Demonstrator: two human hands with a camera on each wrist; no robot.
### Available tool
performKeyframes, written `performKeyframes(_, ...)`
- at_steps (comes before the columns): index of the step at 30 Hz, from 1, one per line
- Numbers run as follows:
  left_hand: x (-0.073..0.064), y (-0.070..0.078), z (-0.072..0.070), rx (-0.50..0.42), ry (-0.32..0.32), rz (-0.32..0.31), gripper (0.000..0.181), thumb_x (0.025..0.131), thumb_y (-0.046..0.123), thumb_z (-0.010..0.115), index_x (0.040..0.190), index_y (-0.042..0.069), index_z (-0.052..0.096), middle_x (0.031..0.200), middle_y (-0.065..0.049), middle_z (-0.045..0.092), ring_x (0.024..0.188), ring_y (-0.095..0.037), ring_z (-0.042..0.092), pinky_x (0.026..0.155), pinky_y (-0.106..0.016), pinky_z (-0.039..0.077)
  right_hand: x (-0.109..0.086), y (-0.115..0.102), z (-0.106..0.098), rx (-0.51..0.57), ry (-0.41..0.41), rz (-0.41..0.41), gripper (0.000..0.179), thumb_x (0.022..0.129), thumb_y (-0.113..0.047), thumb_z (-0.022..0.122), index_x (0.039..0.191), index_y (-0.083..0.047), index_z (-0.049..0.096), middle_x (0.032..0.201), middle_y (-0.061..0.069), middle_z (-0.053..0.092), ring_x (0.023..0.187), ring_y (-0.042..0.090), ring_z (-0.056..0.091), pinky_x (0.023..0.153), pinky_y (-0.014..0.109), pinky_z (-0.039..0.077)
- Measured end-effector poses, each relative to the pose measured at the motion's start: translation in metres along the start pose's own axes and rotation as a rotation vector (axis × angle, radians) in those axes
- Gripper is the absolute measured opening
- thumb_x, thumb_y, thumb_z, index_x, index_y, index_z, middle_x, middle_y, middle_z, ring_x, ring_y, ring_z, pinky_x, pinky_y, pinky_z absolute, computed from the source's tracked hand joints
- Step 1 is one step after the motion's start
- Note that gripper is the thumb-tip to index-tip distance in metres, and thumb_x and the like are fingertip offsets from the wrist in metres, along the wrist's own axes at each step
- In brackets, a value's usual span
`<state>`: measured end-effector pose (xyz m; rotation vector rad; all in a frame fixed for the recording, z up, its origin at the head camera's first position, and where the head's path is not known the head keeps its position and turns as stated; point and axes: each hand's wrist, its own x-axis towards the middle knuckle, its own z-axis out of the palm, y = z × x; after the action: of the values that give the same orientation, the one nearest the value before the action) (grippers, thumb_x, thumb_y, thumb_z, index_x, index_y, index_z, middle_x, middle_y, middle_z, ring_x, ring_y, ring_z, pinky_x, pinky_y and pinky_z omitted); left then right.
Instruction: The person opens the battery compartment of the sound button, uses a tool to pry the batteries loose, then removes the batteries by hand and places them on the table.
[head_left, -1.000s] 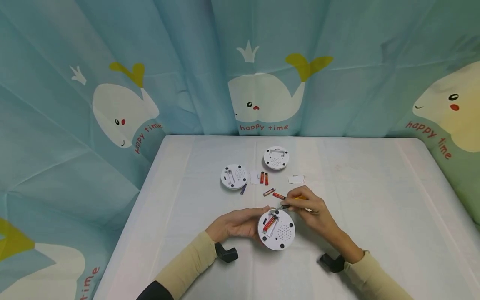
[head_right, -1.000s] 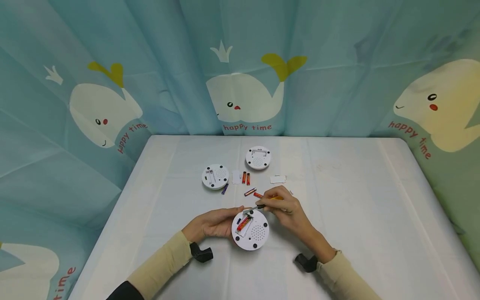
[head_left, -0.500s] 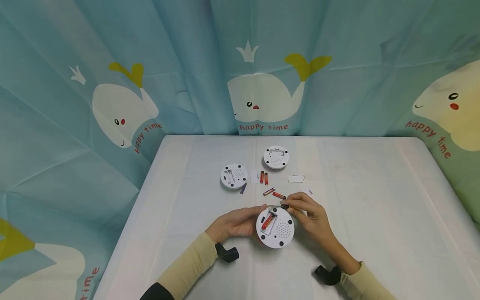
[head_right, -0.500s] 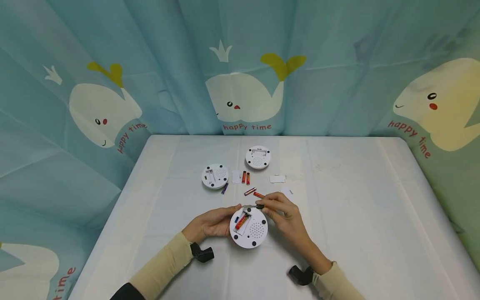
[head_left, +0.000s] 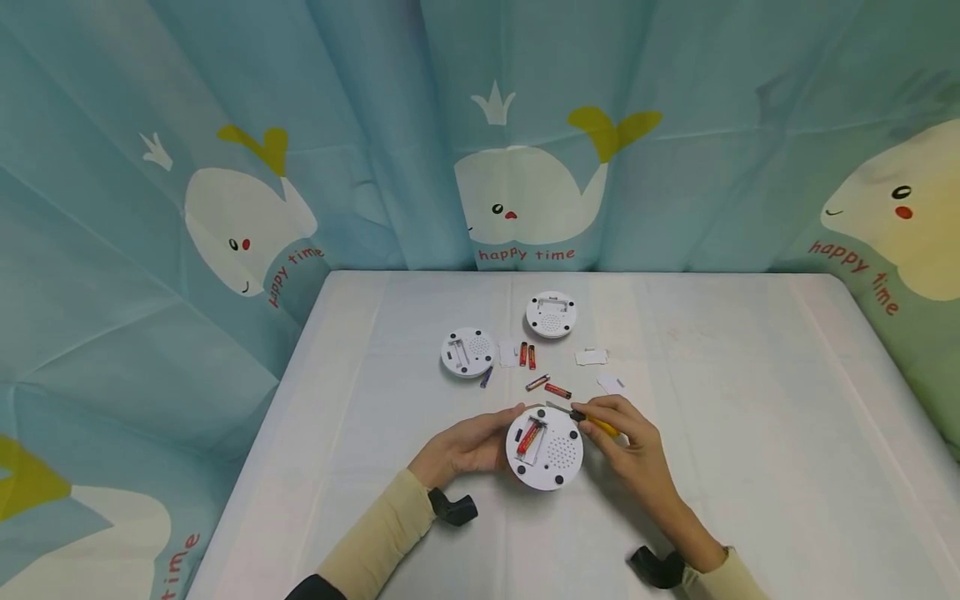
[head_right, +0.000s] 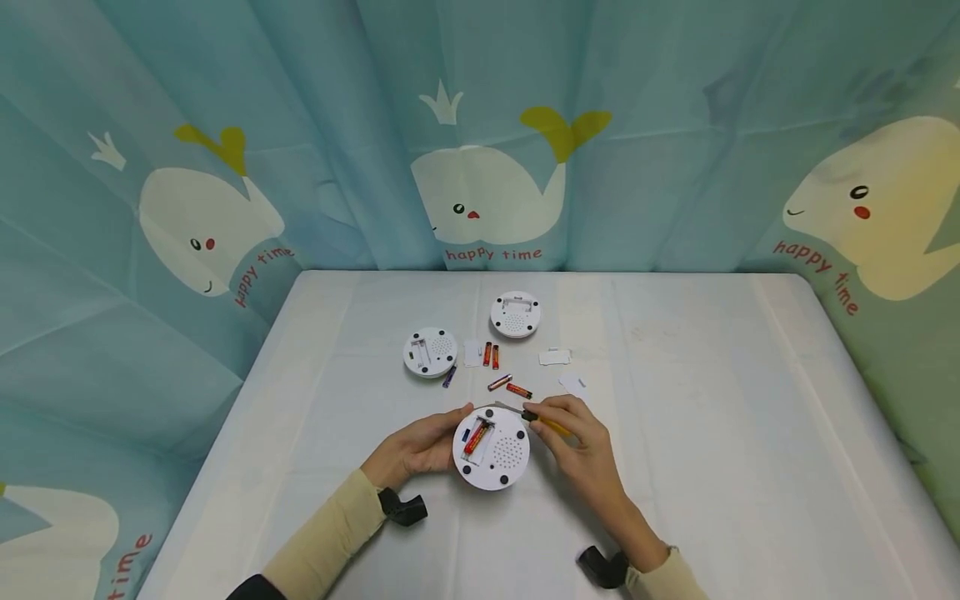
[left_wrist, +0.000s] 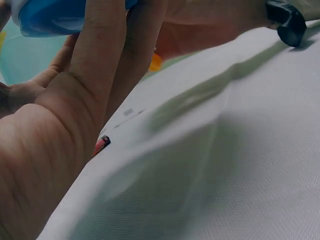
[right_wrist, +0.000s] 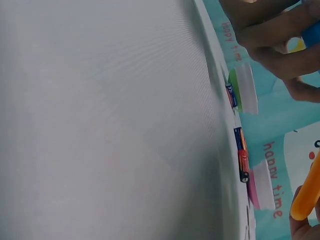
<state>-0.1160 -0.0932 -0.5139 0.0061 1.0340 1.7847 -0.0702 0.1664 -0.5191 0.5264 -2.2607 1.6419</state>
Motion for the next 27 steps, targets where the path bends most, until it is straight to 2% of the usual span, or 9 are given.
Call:
performKeyframes(3, -0.004, 0.0, 0.0, -0.01, 0.025, 0.023, 0.114, 0.084, 0.065, 0.077, 0.167, 0.013, 0.02, 0.155, -0.011, 0.047, 0.125, -0.017, 0.057, 0.099, -0.032, 0.053, -0.003, 0.0, -0.001, -0.06, 0.034, -0.015, 0.037, 0.084, 0.013, 0.078, 0.116, -0.006, 0.079, 0.106, 0.007, 0.07, 0.105, 0.002, 0.061, 0.097, 0.009, 0.045)
performKeyframes(8, -0.01, 0.002, -0.003, -0.038, 0.031, 0.075, 0.124, 0.077, 0.068, 0.08, 0.167, 0.01, 0.018, 0.134, -0.001, 0.061, 0.115, -0.013, 0.066, 0.092, -0.029, 0.058, -0.008, -0.002, -0.005, -0.14, 0.053, 0.003, 0.039, 0.082, 0.011, 0.08, 0.116, -0.01, 0.08, 0.106, 0.004, 0.071, 0.104, 0.001, 0.06, 0.096, 0.007, 0.044)
performKeyframes(13, -0.015, 0.005, -0.004, -0.102, 0.025, 0.153, 0.118, 0.08, 0.067, 0.078, 0.165, 0.008, 0.022, 0.123, 0.005, 0.07, 0.108, -0.009, 0.071, 0.088, -0.025, 0.06, -0.009, -0.002, -0.009, -0.186, 0.038, -0.011, 0.04, 0.079, 0.012, 0.083, 0.113, -0.01, 0.08, 0.104, 0.003, 0.07, 0.102, 0.001, 0.06, 0.094, 0.005, 0.044)
performKeyframes(18, -0.017, 0.006, -0.004, -0.132, 0.039, 0.229, 0.093, 0.088, 0.067, 0.071, 0.158, 0.016, 0.035, 0.123, 0.005, 0.071, 0.108, -0.01, 0.072, 0.086, -0.025, 0.061, -0.007, -0.001, -0.013, -0.241, -0.018, -0.03, 0.041, 0.075, 0.01, 0.086, 0.108, -0.014, 0.081, 0.099, -0.002, 0.07, 0.097, 0.005, 0.059, 0.09, 0.004, 0.042)
performKeyframes(20, -0.018, 0.006, -0.004, -0.143, 0.044, 0.251, 0.089, 0.089, 0.067, 0.07, 0.157, 0.018, 0.037, 0.123, 0.005, 0.072, 0.109, -0.01, 0.073, 0.085, -0.025, 0.061, -0.007, -0.002, -0.014, -0.285, -0.048, -0.024, 0.039, 0.075, 0.008, 0.087, 0.106, -0.015, 0.082, 0.098, -0.005, 0.071, 0.094, 0.007, 0.06, 0.088, 0.005, 0.041)
performKeyframes(23, -0.018, 0.007, -0.004, -0.158, 0.061, 0.266, 0.096, 0.087, 0.067, 0.073, 0.16, 0.018, 0.034, 0.123, 0.004, 0.072, 0.108, -0.012, 0.074, 0.084, -0.027, 0.062, -0.008, -0.002, -0.015, -0.373, -0.11, 0.007, 0.037, 0.076, 0.005, 0.088, 0.104, -0.019, 0.082, 0.096, -0.01, 0.07, 0.092, 0.009, 0.061, 0.086, 0.007, 0.043)
performKeyframes(27, -0.019, 0.008, -0.003, -0.173, 0.066, 0.278, 0.107, 0.087, 0.066, 0.073, 0.166, 0.016, 0.021, 0.129, 0.001, 0.067, 0.112, -0.017, 0.072, 0.085, -0.031, 0.062, -0.009, -0.001, -0.015, -0.473, -0.201, 0.055, 0.034, 0.078, 0.0, 0.088, 0.104, -0.021, 0.081, 0.095, -0.013, 0.068, 0.091, 0.009, 0.06, 0.082, 0.02, 0.052)
